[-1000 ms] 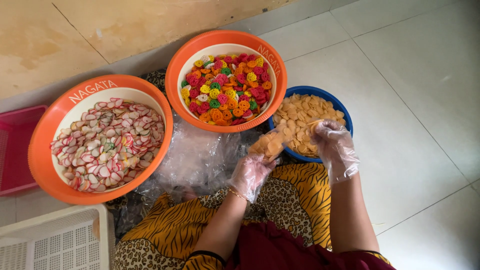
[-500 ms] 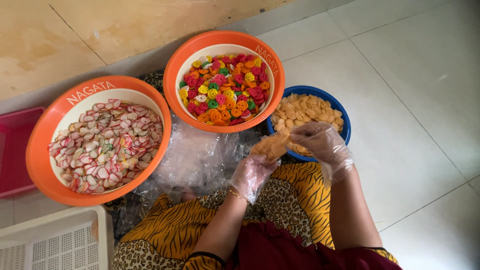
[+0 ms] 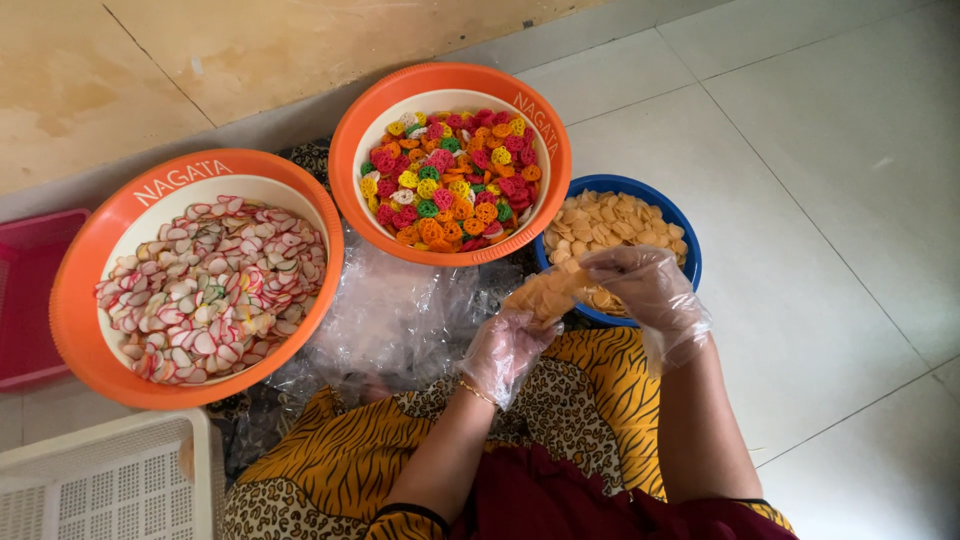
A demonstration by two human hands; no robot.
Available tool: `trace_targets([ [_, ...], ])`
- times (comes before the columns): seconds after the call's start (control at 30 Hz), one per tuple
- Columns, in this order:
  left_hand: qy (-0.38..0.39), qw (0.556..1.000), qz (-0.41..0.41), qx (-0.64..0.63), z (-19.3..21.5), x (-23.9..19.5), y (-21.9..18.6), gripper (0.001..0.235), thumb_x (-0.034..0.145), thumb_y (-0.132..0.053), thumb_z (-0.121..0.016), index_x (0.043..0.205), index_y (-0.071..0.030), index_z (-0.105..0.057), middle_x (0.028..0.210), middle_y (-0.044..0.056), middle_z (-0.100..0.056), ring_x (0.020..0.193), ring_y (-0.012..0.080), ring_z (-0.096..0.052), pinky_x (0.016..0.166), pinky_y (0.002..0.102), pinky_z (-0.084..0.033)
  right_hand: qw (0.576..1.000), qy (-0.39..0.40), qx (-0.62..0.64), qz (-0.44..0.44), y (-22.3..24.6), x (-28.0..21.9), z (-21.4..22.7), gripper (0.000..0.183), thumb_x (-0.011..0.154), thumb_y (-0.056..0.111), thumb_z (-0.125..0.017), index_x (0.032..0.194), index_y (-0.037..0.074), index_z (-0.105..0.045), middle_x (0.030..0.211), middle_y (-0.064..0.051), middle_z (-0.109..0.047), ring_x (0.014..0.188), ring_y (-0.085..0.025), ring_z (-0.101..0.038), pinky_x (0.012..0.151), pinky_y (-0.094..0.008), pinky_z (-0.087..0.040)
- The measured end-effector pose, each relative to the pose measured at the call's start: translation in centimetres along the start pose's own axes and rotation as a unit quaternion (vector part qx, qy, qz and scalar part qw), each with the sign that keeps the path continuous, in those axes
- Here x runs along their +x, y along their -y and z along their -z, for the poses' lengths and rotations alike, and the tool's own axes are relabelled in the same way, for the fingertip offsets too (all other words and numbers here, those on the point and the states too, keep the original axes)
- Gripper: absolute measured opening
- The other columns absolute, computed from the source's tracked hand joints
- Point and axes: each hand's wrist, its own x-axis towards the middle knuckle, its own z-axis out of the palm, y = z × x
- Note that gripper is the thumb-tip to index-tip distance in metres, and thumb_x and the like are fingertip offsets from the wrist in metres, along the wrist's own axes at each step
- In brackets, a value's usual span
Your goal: The person sits on the floor and packs round, light-brown snack chips from a blue bowl into clear plastic bags. They repeatedly scoop chips with gloved hands, place them into bags, and set the filled bags into a white basket.
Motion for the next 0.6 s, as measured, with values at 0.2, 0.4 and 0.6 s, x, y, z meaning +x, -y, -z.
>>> trace_targets([
  [0.2,0.010,1.000,0.011,0.013,1.3,0.5,0.4,0.010,0.086,-0.001,-0.059,0.095,0.001,-0.063,0.100,0.025,-0.073,0.086,0.0315,-0.075,0.085,0.041,-0.065,1.000,0.005,-0.008,-0.022,0.4,0.2,-0.9,0.015,0.082,0.007,-0.083,0.095,0.002,-0.080,0.078,-0.013,-0.075,0.075,-0.016,-0.068,0.071,-0.031,-0.055],
  [0.4,-0.011,1.000,0.002,-0.029,1.2,0.4,0.5,0.007,0.086,0.001,-0.061,0.092,0.005,-0.064,0.102,0.030,-0.072,0.089,0.0366,-0.074,0.086,0.048,-0.064,0.998,0.016,-0.024,-0.048,-0.1,0.1,-1.1,0.013,0.080,0.015,-0.087,0.090,0.008,-0.082,0.075,-0.009,-0.076,0.070,-0.015,-0.071,0.066,-0.028,-0.055],
  [0.6,-0.006,0.998,0.005,-0.060,-2.3,-1.1,0.1,0.013,0.086,0.004,-0.058,0.098,0.008,-0.058,0.104,0.032,-0.070,0.090,0.0365,-0.074,0.085,0.049,-0.063,0.995,-0.054,0.027,-0.079,3.0,-1.2,-1.0,0.030,0.096,0.029,-0.070,0.123,0.014,-0.073,0.113,-0.014,-0.074,0.109,-0.029,-0.070,0.096,-0.043,-0.053],
])
